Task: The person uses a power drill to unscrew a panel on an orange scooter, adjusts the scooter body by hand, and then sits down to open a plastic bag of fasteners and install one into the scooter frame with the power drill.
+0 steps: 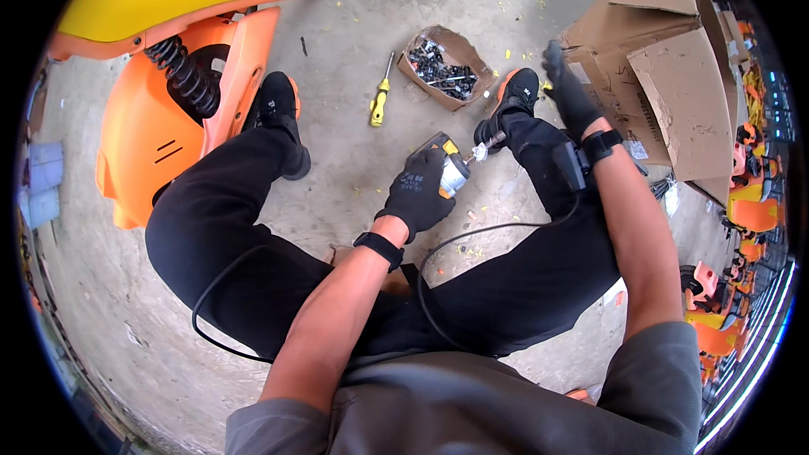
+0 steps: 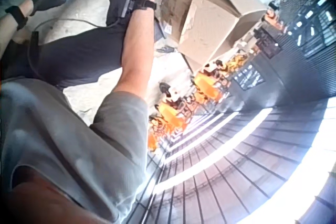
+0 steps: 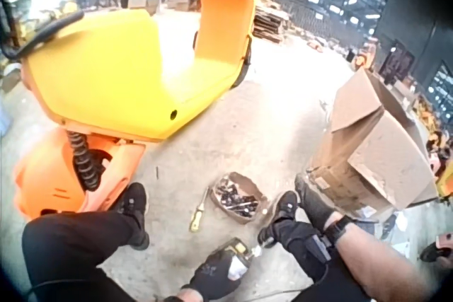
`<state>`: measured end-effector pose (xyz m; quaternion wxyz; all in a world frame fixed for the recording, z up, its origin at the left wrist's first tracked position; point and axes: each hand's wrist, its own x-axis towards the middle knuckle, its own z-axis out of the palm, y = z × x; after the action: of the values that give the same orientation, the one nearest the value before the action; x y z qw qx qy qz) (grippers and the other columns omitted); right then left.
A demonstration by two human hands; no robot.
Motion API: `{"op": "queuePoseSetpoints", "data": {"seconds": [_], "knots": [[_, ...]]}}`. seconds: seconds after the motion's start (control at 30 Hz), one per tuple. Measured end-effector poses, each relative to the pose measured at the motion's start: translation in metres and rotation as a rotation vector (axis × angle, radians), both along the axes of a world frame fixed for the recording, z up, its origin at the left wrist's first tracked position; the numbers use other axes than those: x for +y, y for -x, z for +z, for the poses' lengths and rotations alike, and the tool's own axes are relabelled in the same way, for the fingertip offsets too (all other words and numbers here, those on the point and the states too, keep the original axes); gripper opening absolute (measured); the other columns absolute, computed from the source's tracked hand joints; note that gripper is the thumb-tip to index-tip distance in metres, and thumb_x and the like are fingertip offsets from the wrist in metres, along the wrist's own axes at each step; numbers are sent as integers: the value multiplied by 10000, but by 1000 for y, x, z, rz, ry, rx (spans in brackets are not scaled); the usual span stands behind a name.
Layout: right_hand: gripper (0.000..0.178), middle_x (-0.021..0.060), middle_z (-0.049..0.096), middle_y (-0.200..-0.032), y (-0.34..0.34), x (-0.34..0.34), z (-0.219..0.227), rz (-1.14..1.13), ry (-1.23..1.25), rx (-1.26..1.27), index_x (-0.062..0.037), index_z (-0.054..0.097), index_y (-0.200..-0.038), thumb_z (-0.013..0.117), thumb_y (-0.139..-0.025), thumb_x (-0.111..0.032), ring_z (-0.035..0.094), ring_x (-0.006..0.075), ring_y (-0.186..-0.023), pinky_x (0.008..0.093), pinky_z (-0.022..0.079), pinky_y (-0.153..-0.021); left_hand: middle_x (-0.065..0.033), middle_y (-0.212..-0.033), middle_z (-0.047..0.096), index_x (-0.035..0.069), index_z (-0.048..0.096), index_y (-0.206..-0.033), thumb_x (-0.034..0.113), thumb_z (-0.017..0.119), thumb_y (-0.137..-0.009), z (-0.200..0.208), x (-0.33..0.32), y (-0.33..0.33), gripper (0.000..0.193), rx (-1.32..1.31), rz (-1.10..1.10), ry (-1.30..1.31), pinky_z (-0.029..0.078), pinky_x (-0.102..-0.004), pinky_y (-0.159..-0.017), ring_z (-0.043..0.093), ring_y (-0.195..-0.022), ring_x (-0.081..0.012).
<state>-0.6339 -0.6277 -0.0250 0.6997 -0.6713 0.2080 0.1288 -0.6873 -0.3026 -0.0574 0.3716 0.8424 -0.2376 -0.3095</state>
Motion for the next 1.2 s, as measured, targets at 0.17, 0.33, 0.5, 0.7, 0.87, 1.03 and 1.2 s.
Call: {"op": "queuePoseSetpoints", "data": {"seconds": [0.17,0.33,0.5,0.7,0.87,1.03,1.2], "knots": [[481,44,526,-1085,24,113,-6,218,56,197,-57,517,-1251,451,-1014,-469,469,115,-982,268,375,-886,-232,-1226,530,35,428,-1283,182,742,-692,-6,9,-1,685,-56,59,93,463,-451,-952,518,-1140,-402],[571,89,599,-979,5,74,-16,97,158,168,-28,563,-1172,485,-967,-556,558,172,-851,287,470,-813,-233,-1216,530,38,427,-1280,172,738,-697,-12,10,9,675,-62,80,160,462,-451,-952,523,-1134,-406],[600,153,637,-971,-6,29,4,-3,67,102,27,587,-1146,429,-990,-531,594,261,-928,335,460,-883,-251,-1287,494,12,420,-1284,185,731,-717,0,6,1,669,56,46,54,457,-440,-986,495,-1208,-402],[557,161,554,-1227,17,101,-56,486,327,-135,-15,401,-1394,419,-1022,-429,500,232,-1215,336,347,-1062,-229,-1180,535,37,414,-1271,177,749,-684,-17,16,18,690,-126,80,106,464,-472,-935,530,-1098,-418],[502,23,488,-689,6,89,-25,72,160,99,-67,558,-1020,538,-938,-562,538,134,-623,291,442,-554,-246,-1152,549,19,412,-1252,185,745,-692,-8,10,7,673,-91,70,147,468,-475,-919,534,-1083,-421],[468,38,461,-618,7,33,-58,381,336,205,-125,579,-860,568,-909,-590,530,175,-536,329,432,-503,-249,-1142,548,17,406,-1249,187,748,-686,-5,-4,6,680,-18,57,111,466,-477,-917,535,-1075,-427],[382,117,496,-1277,12,111,-50,447,355,-141,-34,423,-1338,407,-1047,-281,472,237,-1213,315,351,-1059,-246,-1134,544,18,404,-1247,193,752,-680,-19,17,11,688,-166,54,153,465,-481,-910,534,-1066,-434]]}}
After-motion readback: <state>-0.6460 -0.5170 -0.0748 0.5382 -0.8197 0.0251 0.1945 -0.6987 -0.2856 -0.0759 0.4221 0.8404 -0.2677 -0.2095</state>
